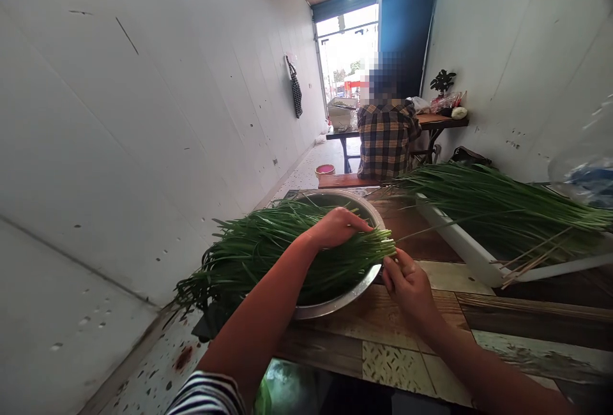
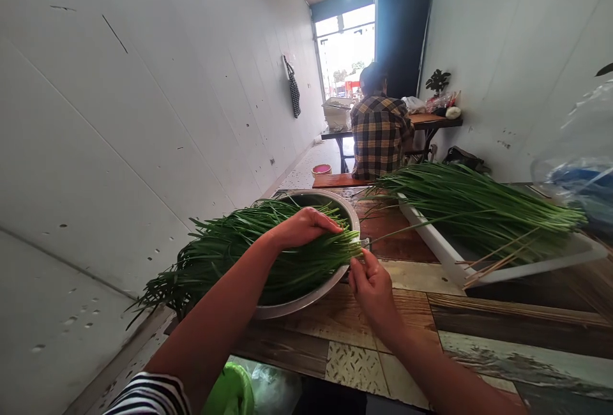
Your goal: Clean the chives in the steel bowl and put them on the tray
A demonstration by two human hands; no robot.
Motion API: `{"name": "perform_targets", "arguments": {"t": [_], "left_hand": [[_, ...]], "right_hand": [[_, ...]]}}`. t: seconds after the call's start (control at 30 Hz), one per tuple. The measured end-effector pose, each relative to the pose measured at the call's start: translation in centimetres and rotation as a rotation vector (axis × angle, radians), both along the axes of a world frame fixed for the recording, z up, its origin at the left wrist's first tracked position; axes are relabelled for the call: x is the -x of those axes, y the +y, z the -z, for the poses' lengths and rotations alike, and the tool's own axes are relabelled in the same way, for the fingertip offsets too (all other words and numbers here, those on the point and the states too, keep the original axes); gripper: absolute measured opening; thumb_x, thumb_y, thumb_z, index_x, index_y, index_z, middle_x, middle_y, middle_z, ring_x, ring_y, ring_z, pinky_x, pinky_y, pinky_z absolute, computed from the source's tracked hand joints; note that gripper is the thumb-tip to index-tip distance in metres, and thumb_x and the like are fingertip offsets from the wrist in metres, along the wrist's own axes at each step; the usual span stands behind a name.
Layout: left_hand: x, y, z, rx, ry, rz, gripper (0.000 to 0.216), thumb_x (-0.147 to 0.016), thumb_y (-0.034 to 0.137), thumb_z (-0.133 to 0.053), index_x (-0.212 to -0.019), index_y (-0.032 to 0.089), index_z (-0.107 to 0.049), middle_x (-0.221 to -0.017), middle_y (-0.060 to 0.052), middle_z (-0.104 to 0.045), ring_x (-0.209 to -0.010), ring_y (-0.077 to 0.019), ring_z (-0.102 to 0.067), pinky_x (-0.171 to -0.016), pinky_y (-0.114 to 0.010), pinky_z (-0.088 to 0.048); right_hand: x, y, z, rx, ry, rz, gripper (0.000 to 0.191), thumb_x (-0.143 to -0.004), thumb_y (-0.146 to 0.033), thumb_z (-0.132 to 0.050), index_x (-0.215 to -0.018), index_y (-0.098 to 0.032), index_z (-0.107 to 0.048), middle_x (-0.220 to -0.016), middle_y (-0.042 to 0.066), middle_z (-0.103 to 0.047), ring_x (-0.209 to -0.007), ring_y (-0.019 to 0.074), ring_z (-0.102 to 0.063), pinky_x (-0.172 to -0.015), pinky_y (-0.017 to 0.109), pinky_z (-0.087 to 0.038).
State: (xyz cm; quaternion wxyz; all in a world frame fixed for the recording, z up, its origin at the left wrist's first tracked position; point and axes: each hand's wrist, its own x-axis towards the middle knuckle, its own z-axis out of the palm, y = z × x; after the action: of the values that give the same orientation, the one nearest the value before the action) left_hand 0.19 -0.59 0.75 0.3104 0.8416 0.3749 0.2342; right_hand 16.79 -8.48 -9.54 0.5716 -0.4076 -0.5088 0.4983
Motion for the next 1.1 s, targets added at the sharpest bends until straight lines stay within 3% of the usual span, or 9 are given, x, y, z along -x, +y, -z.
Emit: {"name": "perform_targets", "arguments": {"t": [0.07, 0.23, 0.4, 0.53, 0.67, 0.9, 1.1], "left_hand": [[0.5, 0.2, -0.5, -0.004, 0.042, -0.030, 0.032, -0.074, 0.004, -0.049, -0.086, 0.017, -0.076, -0.095, -0.003, -0.074, -0.094, -0.0159, -0.067, -0.090, -0.023, -0.049], [1.3, 2.2, -0.1, -0.188, 0.232, -0.437, 0.026, -0.079, 0.024, -0.055, -0.095, 0.022, -0.075, -0.094, -0.003, -0.074, -0.089, -0.0186, -0.066, -0.082, -0.028, -0.049], [-0.4, 3.9, 1.6, -0.252, 0.610, -0.333, 0.022, -0.074, 0.026, -0.062, -0.092, 0.024, -0.075, -0.100, -0.006, -0.072, -0.103, -0.0264, -0.060, -0.094, -0.040, -0.040], [-1.6, 3.6, 1.6, -0.275, 0.738, -0.327, 0.019, -0.075, 0.021, -0.060, -0.085, 0.019, -0.076, -0.098, -0.010, -0.071, -0.104, -0.0293, -0.058, -0.095, -0.044, -0.037], [-1.3, 3.6, 1.5, -0.253, 0.609, -0.304, 0.016, -0.074, 0.020, -0.061, -0.080, 0.019, -0.076, -0.092, -0.007, -0.073, -0.095, -0.0229, -0.062, -0.090, -0.034, -0.042], [-0.4, 3.7, 3.3, -0.094, 0.046, -0.270, 0.024, -0.077, 0.027, -0.059, -0.090, 0.015, -0.075, -0.080, -0.004, -0.073, -0.073, -0.0143, -0.064, -0.073, -0.023, -0.049], [-0.7, 2.8, 2.9, 0.039, -0.001, -0.261, 0.029, -0.074, 0.023, -0.061, -0.098, 0.013, -0.073, -0.089, -0.005, -0.074, -0.083, -0.0166, -0.066, -0.079, -0.025, -0.051]], "right_hand": [[0.1, -0.3, 0.4, -0.056, -0.100, 0.028, 0.023, -0.088, -0.040, -0.051, -0.095, -0.018, -0.055, -0.049, -0.008, -0.038, -0.043, 0.0084, -0.034, -0.043, 0.020, -0.028], [0.2, -1.5, 1.1, -0.295, -0.339, 0.088, 0.027, -0.091, -0.031, -0.046, -0.110, -0.016, -0.057, -0.054, -0.005, -0.048, -0.047, 0.0098, -0.041, -0.047, 0.022, -0.034], [0.4, -2.1, 1.1, -0.464, -0.428, 0.105, 0.027, -0.091, -0.026, -0.044, -0.111, -0.015, -0.059, -0.056, -0.003, -0.053, -0.046, 0.0107, -0.043, -0.048, 0.022, -0.036], [0.5, -1.9, 0.8, -0.384, -0.376, 0.090, 0.028, -0.091, -0.028, -0.044, -0.111, -0.014, -0.059, -0.057, -0.002, -0.053, -0.046, 0.0109, -0.041, -0.047, 0.023, -0.034], [0.3, -1.0, 0.6, -0.160, -0.164, 0.032, 0.025, -0.089, -0.035, -0.049, -0.102, -0.015, -0.057, -0.052, -0.006, -0.044, -0.045, 0.0097, -0.038, -0.044, 0.021, -0.031], [-0.3, 1.3, 1.0, 0.057, 0.126, -0.045, 0.025, -0.082, -0.043, -0.059, -0.084, -0.019, -0.053, -0.046, -0.009, -0.040, -0.040, 0.0068, -0.030, -0.040, 0.019, -0.023], [-0.4, 1.0, -0.5, 0.143, 0.192, -0.040, 0.028, -0.075, -0.043, -0.066, -0.080, -0.019, -0.053, -0.047, -0.009, -0.039, -0.040, 0.0055, -0.029, -0.040, 0.019, -0.019]]}}
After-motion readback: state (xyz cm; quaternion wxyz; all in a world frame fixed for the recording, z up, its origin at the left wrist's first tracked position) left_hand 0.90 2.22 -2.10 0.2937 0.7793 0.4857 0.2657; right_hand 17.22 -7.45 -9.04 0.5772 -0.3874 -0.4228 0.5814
